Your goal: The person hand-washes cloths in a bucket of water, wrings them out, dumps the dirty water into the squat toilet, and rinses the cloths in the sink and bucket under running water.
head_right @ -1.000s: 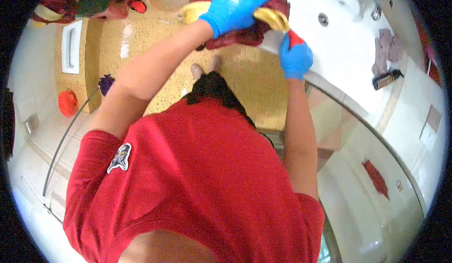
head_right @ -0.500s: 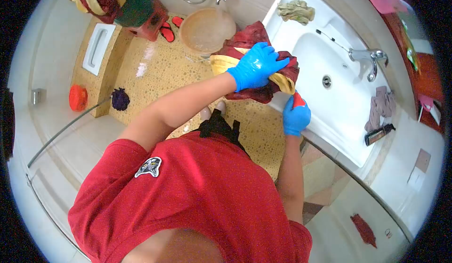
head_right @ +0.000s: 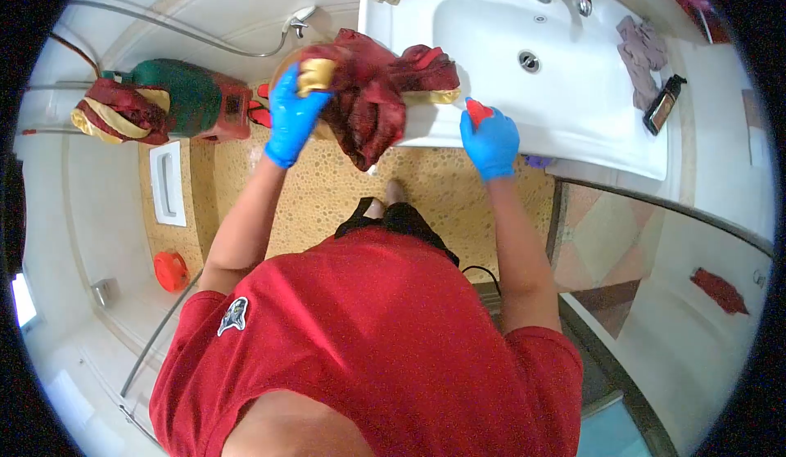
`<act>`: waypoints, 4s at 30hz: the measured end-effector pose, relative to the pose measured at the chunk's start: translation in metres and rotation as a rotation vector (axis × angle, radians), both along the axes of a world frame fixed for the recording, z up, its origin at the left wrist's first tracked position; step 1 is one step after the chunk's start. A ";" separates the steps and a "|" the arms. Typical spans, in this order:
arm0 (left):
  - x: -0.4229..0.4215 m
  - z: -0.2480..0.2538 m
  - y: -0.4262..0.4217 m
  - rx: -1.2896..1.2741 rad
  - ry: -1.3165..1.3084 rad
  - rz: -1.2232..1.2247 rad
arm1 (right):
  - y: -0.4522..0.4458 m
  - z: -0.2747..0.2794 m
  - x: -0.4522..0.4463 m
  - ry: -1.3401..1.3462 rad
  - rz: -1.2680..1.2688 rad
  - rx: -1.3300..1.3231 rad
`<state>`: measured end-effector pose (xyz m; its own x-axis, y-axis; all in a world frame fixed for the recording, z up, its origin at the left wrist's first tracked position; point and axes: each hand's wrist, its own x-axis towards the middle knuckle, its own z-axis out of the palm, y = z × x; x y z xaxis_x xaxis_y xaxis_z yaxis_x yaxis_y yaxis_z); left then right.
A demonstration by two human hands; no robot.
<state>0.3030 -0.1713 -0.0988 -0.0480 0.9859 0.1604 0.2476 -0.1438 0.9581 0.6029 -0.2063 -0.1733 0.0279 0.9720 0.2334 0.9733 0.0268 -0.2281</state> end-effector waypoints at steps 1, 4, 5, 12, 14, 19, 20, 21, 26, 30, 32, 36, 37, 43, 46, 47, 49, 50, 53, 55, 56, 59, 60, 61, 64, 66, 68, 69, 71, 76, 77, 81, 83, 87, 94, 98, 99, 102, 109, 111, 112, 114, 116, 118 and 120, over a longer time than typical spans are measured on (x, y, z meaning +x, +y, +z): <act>-0.011 0.001 -0.002 0.012 -0.049 0.043 | 0.000 0.003 0.001 0.002 -0.010 0.000; -0.045 0.011 -0.007 0.025 -0.248 0.163 | 0.009 -0.001 0.008 0.249 0.107 -0.110; -0.056 0.017 -0.010 0.041 -0.206 0.210 | 0.014 -0.014 0.012 0.408 0.111 -0.082; -0.132 0.058 -0.019 0.218 -0.404 0.349 | 0.067 0.020 -0.025 0.376 0.389 -0.166; -0.160 0.060 -0.021 0.242 -0.352 0.407 | 0.088 0.014 -0.040 0.347 0.503 -0.182; -0.255 0.040 -0.025 0.300 -0.280 0.522 | 0.105 0.004 -0.051 0.561 0.203 -0.411; -0.276 0.035 -0.023 0.312 -0.257 0.552 | 0.098 0.009 -0.059 0.679 0.122 -0.400; -0.299 0.027 -0.020 0.309 -0.270 0.561 | 0.089 0.024 -0.077 0.679 0.119 -0.344; -0.389 -0.018 -0.011 0.252 -0.348 0.599 | 0.079 0.113 -0.185 0.233 0.082 -0.164; -0.433 -0.045 -0.001 0.093 -0.312 0.573 | 0.092 0.138 -0.242 0.788 -0.035 -0.014; -0.445 -0.050 0.004 0.065 -0.332 0.539 | 0.099 0.151 -0.266 0.888 -0.049 -0.002; -0.459 -0.055 0.010 0.057 -0.315 0.535 | 0.116 0.172 -0.314 0.986 0.042 0.077; -0.463 -0.057 0.011 0.076 -0.336 0.526 | 0.122 0.173 -0.321 1.004 0.074 0.073; -0.462 -0.050 0.014 0.087 -0.408 0.493 | 0.163 0.174 -0.358 0.811 0.297 0.168; -0.449 -0.047 0.019 0.030 -0.356 0.489 | 0.183 0.142 -0.378 0.646 0.327 0.154; -0.446 -0.049 0.020 0.031 -0.327 0.475 | 0.186 0.127 -0.380 0.518 0.433 0.221; -0.436 -0.057 0.024 -0.001 -0.309 0.462 | 0.210 0.051 -0.373 0.197 0.172 -0.114; -0.434 -0.060 0.026 -0.027 -0.285 0.474 | 0.216 0.011 -0.379 0.412 0.348 0.102; -0.421 -0.071 0.028 -0.063 -0.349 0.467 | 0.222 -0.101 -0.406 0.395 0.263 -0.036; -0.416 -0.086 0.031 -0.106 -0.461 0.495 | 0.223 -0.174 -0.419 0.337 0.201 -0.193; -0.414 -0.094 0.032 -0.103 -0.450 0.500 | 0.218 -0.205 -0.424 0.348 0.207 -0.193; -0.415 -0.122 0.034 -0.212 -0.389 0.541 | 0.197 -0.266 -0.437 0.379 0.197 -0.446; -0.419 -0.131 0.035 -0.224 -0.384 0.542 | 0.187 -0.277 -0.443 0.143 0.228 -0.513; -0.414 -0.140 0.036 -0.221 -0.399 0.542 | 0.182 -0.290 -0.444 -0.088 0.263 -0.574; -0.404 -0.162 0.040 -0.263 -0.366 0.553 | 0.177 -0.333 -0.440 -0.202 0.378 -0.641; -0.402 -0.180 0.040 -0.277 -0.409 0.537 | 0.178 -0.345 -0.439 -0.234 0.400 -0.688; -0.414 -0.194 0.036 -0.286 -0.287 0.525 | 0.180 -0.357 -0.446 -0.277 0.420 -0.734; -0.415 -0.202 0.036 -0.277 -0.157 0.511 | 0.183 -0.382 -0.445 -0.307 0.395 -0.787; -0.414 -0.207 0.038 -0.264 -0.121 0.485 | 0.185 -0.414 -0.443 -0.334 0.372 -0.842; -0.401 -0.194 0.059 -0.302 -0.381 0.505 | 0.174 -0.382 -0.440 -0.265 0.452 -0.777; -0.397 -0.189 0.066 -0.275 -0.376 0.483 | 0.174 -0.369 -0.442 -0.275 0.437 -0.766; -0.387 -0.176 0.087 -0.177 -0.417 0.441 | 0.166 -0.309 -0.430 0.122 0.260 -0.854; -0.397 -0.182 0.093 -0.113 -0.127 0.364 | 0.167 -0.286 -0.420 0.679 0.080 -0.676; -0.377 -0.189 0.112 -0.100 -0.407 0.343 | 0.179 -0.183 -0.414 0.803 0.081 -0.365; -0.351 -0.223 0.125 -0.168 -0.377 0.276 | 0.182 -0.085 -0.418 0.982 0.140 0.072; -0.351 -0.254 0.129 -0.169 -0.458 0.220 | 0.187 -0.081 -0.422 0.755 0.080 0.248; -0.351 -0.259 0.131 -0.194 -0.475 0.225 | 0.191 -0.100 -0.423 0.778 0.081 0.261; -0.352 -0.268 0.133 -0.261 -0.507 0.258 | 0.201 -0.158 -0.417 0.808 0.084 0.245; -0.338 -0.280 0.147 -0.298 -0.546 0.326 | 0.186 -0.315 -0.419 0.380 0.169 -0.279; -0.339 -0.293 0.158 -0.321 -0.599 0.352 | 0.179 -0.340 -0.429 0.159 0.278 -0.480; -0.338 -0.296 0.165 -0.342 -0.662 0.369 | 0.180 -0.341 -0.432 0.170 0.286 -0.482; -0.336 -0.306 0.174 -0.347 -0.648 0.417 | 0.182 -0.345 -0.430 -0.007 0.398 -0.591; -0.339 -0.322 0.182 -0.357 -0.498 0.390 | 0.188 -0.368 -0.430 -0.078 0.403 -0.634; -0.330 -0.323 0.191 -0.435 -0.369 0.401 | 0.191 -0.390 -0.424 -0.170 0.427 -0.587; -0.329 -0.344 0.201 -0.381 -0.575 0.346 | 0.194 -0.383 -0.419 -0.171 0.476 -0.607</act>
